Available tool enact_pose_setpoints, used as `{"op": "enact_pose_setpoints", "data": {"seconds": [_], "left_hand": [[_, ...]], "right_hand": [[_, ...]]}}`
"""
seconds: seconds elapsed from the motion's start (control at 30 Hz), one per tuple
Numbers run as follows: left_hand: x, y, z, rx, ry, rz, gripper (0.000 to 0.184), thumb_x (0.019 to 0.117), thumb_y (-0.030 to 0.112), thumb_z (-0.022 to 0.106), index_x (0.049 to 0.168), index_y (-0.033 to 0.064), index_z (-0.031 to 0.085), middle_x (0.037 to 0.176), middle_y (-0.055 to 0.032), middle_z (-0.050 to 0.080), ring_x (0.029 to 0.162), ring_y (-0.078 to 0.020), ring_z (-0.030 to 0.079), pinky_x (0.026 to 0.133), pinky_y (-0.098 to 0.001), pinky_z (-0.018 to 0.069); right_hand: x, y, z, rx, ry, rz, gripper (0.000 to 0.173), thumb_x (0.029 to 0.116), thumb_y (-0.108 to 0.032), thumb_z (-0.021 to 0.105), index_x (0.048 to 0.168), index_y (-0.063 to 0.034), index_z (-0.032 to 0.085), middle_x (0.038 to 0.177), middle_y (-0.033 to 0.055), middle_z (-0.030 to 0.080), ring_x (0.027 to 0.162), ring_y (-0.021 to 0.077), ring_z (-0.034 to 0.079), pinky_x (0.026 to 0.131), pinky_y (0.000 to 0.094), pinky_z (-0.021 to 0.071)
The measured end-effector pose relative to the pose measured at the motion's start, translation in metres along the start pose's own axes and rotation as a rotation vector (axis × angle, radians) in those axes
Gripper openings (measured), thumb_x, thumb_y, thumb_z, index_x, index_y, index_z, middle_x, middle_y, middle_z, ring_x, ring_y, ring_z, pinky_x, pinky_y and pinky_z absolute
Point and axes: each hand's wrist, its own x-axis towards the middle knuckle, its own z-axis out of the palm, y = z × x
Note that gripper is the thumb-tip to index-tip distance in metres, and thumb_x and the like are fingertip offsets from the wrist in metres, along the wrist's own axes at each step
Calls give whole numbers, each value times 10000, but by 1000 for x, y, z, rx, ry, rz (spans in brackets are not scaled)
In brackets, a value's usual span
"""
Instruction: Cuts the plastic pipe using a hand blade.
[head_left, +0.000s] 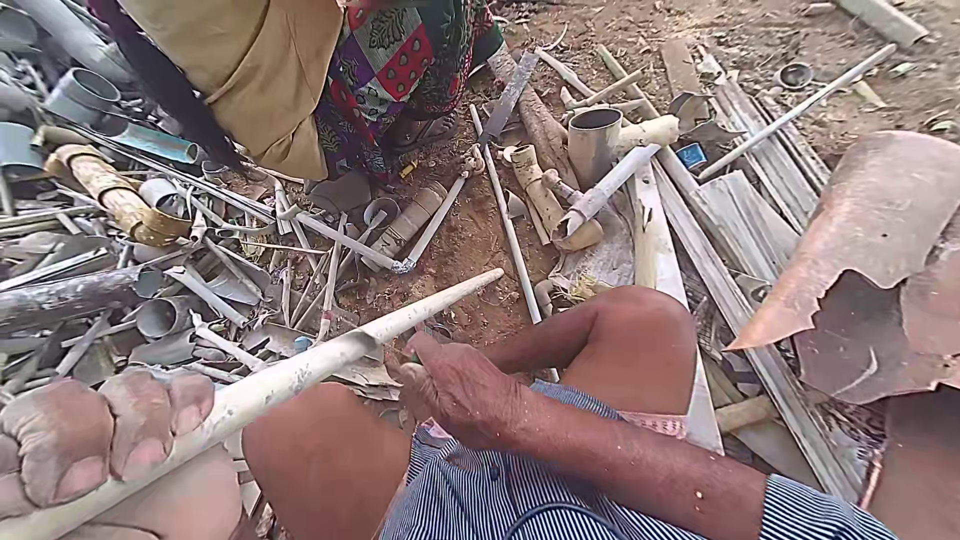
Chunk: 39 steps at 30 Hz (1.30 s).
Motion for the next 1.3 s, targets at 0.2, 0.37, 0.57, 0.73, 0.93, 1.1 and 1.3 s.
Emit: {"op": "enact_pose_setpoints", "data": {"seconds": [0.2, 0.37, 0.57, 0.73, 0.93, 1.1, 1.3], "left_hand": [[-5, -9, 4, 7, 9, 122, 561, 990, 580, 456, 688, 109, 497, 556, 4, 464, 448, -122, 489, 463, -271, 480], [2, -13, 12, 50, 19, 85, 539, 1013, 583, 437, 801, 100, 550, 654, -20, 545, 513, -153, 562, 507, -295, 543], [-1, -13, 15, 14, 198, 84, 631, 1042, 604, 271, 743, 98, 499, 590, -16, 484, 454, -144, 503, 459, -288, 509], [2, -19, 12, 109, 121, 134, 568, 1067, 504, 287, 735, 103, 517, 598, -6, 504, 480, -131, 510, 485, -279, 506], [3, -17, 8, -10, 8, 75, 596, 994, 601, 407, 650, 121, 488, 522, 10, 449, 426, -110, 478, 434, -259, 460], [-2, -13, -5, -42, -190, 27, 560, 915, 607, 527, 662, 109, 488, 519, -2, 450, 443, -123, 496, 478, -286, 485], [1, -12, 18, 9, -210, -93, 563, 927, 620, 550, 675, 117, 532, 581, -4, 502, 499, -143, 545, 539, -317, 537]], "right_hand": [[-4, 140, -10, -47, -89, 620, 475, 1140, -294, 279, 1318, 86, 503, 1173, 296, 616, 1132, 414, 622, 989, 540, 467], [-12, 0, -4, 58, 54, -44, 379, 1091, -277, 397, 1136, 47, 588, 753, 163, 606, 711, 328, 655, 666, 482, 524], [5, 123, 1, -9, -54, 541, 473, 1134, -305, 289, 1332, 73, 492, 1140, 281, 629, 1103, 404, 642, 967, 534, 490], [-5, 87, 2, 92, -12, 388, 427, 1126, -268, 322, 1263, 82, 524, 1007, 250, 629, 973, 374, 649, 886, 506, 505], [-11, 35, 18, 118, 154, -46, 441, 1083, -298, 386, 1153, 80, 601, 752, 170, 631, 695, 321, 667, 649, 476, 541], [-4, 147, -7, -44, -64, 633, 477, 1139, -277, 273, 1350, 90, 492, 1225, 304, 613, 1189, 414, 615, 1031, 530, 457], [-18, 14, -10, 43, 83, -11, 390, 1096, -298, 381, 1116, 33, 586, 733, 135, 591, 693, 301, 646, 643, 455, 515]]}}
